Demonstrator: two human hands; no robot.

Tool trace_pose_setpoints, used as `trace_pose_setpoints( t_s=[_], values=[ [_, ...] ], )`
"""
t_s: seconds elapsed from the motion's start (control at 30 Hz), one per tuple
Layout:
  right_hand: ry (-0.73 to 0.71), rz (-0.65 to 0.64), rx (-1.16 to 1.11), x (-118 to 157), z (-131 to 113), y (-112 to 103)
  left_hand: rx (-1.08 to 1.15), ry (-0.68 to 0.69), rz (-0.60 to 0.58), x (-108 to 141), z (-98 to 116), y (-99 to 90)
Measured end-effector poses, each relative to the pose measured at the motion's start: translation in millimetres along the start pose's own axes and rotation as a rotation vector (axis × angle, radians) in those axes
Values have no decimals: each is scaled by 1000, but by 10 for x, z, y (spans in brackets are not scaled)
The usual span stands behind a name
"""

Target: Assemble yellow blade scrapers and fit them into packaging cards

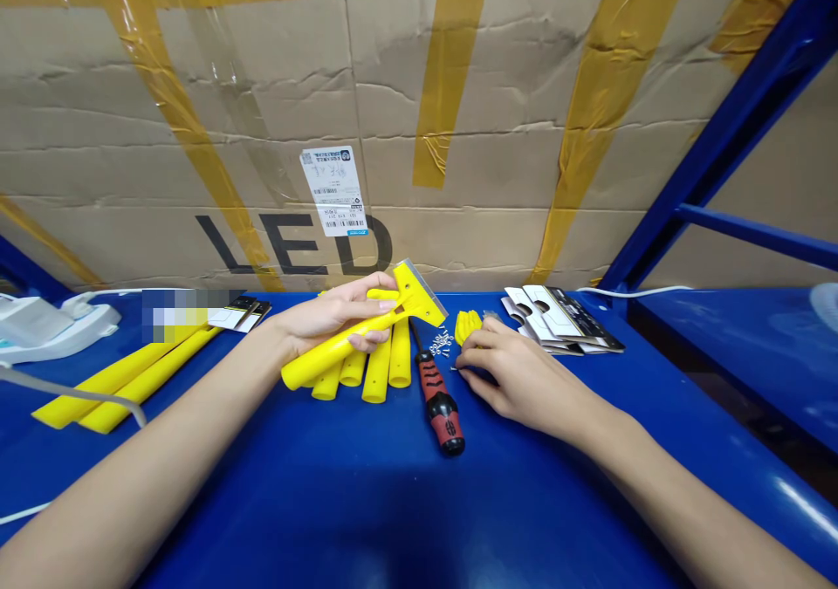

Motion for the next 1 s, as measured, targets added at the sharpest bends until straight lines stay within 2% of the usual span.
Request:
trace_pose_setpoints(
  t_s=[0.2, 0.37, 0.63, 1.0],
  values=[
    [-7, -8, -20, 20, -57, -27, -1, 3, -22, -15, -17, -12],
    [-41, -34, -69, -2, -49, 1, -12, 5, 7, -15, -13, -19],
    [27, -75, -130, 19, -43, -27, 1, -8, 7, -5, -5, 9],
    [38, -85, -108, 41, 26, -73, 8, -10, 20, -11, -12, 2]
  ],
)
Point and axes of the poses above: each hand's wrist, its own x-axis away from the middle knuckle, its own y-axis out of the palm, z = x × y, the point moved 2 cm from there along -x, towards the middle knuckle, and after that the axes turned 1 degree about -x, right-handed, at the moved point
